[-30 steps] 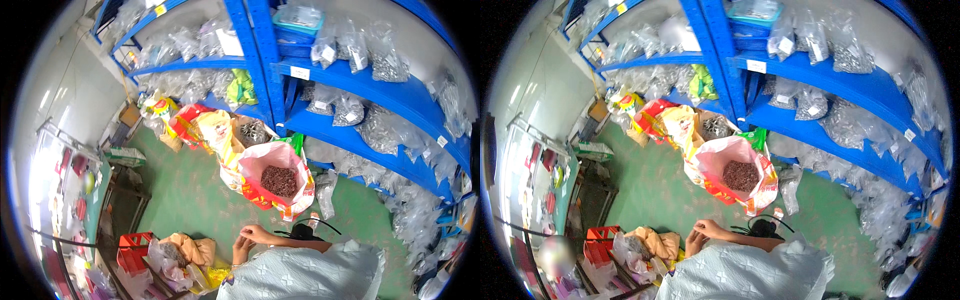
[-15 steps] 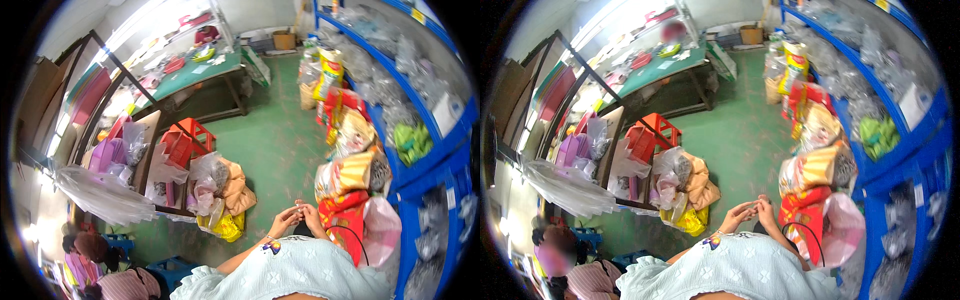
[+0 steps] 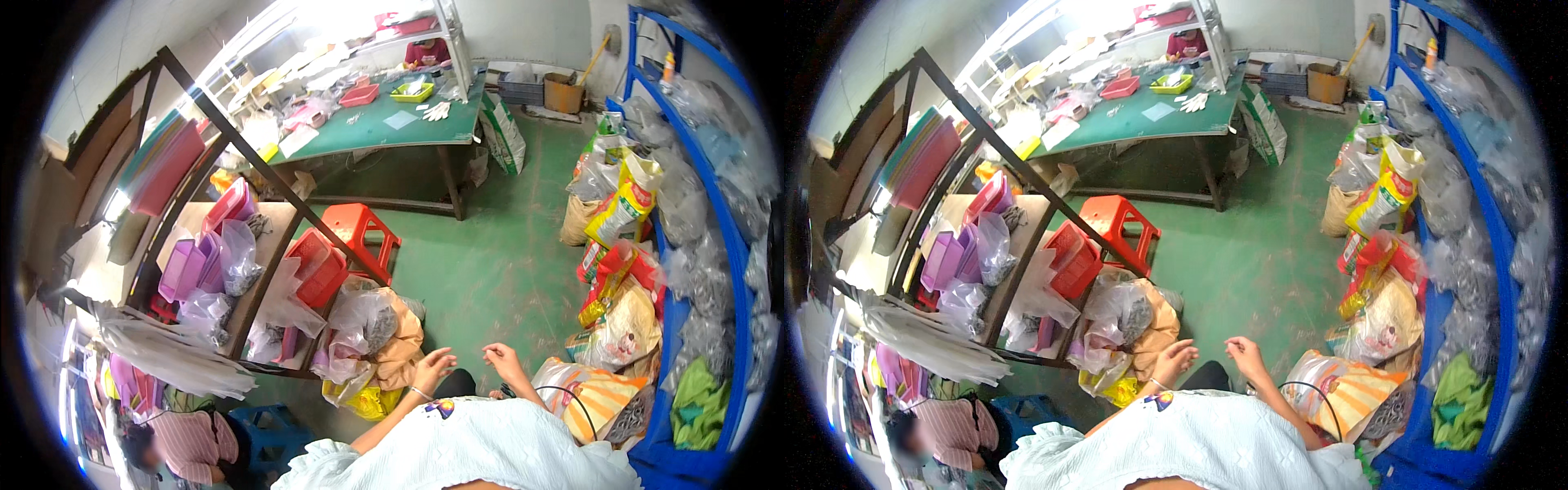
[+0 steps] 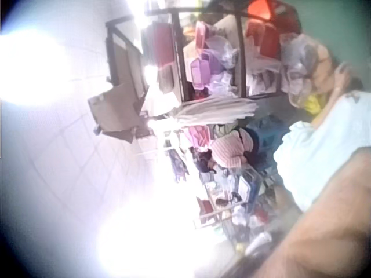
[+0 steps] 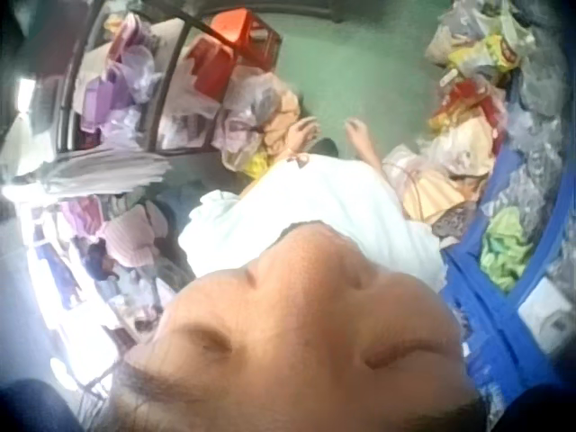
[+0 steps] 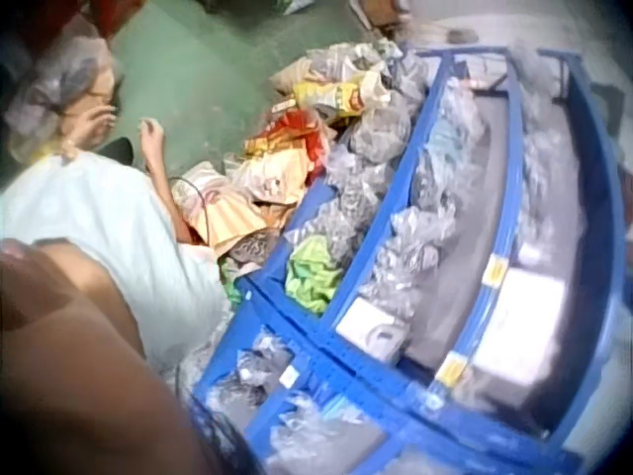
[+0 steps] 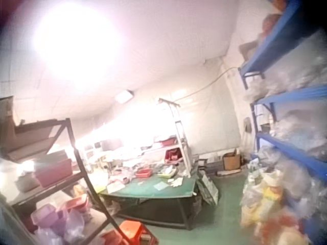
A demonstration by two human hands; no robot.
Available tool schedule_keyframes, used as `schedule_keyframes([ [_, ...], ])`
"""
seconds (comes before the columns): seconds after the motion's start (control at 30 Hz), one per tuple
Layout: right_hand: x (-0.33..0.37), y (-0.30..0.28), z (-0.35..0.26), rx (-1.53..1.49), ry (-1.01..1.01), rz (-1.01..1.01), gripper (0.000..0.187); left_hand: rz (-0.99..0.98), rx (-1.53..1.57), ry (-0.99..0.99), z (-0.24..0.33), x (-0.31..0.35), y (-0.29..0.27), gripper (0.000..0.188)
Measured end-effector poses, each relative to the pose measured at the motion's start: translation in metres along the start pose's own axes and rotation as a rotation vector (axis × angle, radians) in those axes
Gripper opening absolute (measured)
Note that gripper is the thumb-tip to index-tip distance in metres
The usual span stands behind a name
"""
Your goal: The person sorts small metal rings and washers on a green workbench, picking them up by hand and placing them into plastic bags. They walk to a blue shelving unit to retrieve and return bags of hardware, then return to the table to continue sorting and organizing the items into containers.
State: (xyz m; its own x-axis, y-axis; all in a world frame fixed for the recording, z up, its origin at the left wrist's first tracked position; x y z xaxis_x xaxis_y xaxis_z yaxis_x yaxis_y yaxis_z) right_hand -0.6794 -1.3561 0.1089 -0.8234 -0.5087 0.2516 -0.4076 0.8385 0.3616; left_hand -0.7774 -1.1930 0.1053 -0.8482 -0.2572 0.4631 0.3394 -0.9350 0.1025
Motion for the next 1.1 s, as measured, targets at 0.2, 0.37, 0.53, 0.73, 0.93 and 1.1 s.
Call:
schedule_keyframes([
  [0.2,-0.145,0.032,-0.010,0.044,0.003,-0.168,0.016,0.191,0.130,0.038,0.042,-0.108,-0.066,0.026],
  [0.37,-0.281,0.050,-0.036,0.116,0.093,-0.268,0.017,0.266,0.173,0.052,0.091,-0.226,-0.104,0.027],
  [0.53,-0.416,0.056,-0.120,0.124,0.033,-0.184,0.019,0.237,0.107,0.092,0.179,-0.333,-0.112,0.027],
  [0.73,-0.588,0.051,-0.152,0.168,0.058,-0.104,0.016,0.234,0.107,0.028,0.236,-0.429,-0.135,0.029],
  [0.93,-0.858,0.064,-0.197,0.518,-0.331,-0.071,0.013,0.345,0.176,-0.012,0.257,-0.519,-0.183,0.030],
  [1.1,-1.065,0.090,-0.239,0.777,-0.570,0.175,0.015,0.474,0.171,-0.138,0.271,-0.592,-0.221,0.031],
])
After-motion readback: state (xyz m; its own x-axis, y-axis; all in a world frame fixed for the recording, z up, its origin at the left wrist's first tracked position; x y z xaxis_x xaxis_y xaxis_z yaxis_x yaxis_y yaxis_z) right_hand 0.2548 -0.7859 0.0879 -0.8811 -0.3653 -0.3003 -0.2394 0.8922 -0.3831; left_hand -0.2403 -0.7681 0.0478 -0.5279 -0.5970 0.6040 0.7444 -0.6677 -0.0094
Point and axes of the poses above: each hand's wrist, its own x-axis away from the middle knuckle, its own y-axis out of the palm, z = x × y, the point moved 10 cm from there along -x, towards the middle knuckle, and after that the axes turned 15 degrees about -x, right-handed, at the moved point
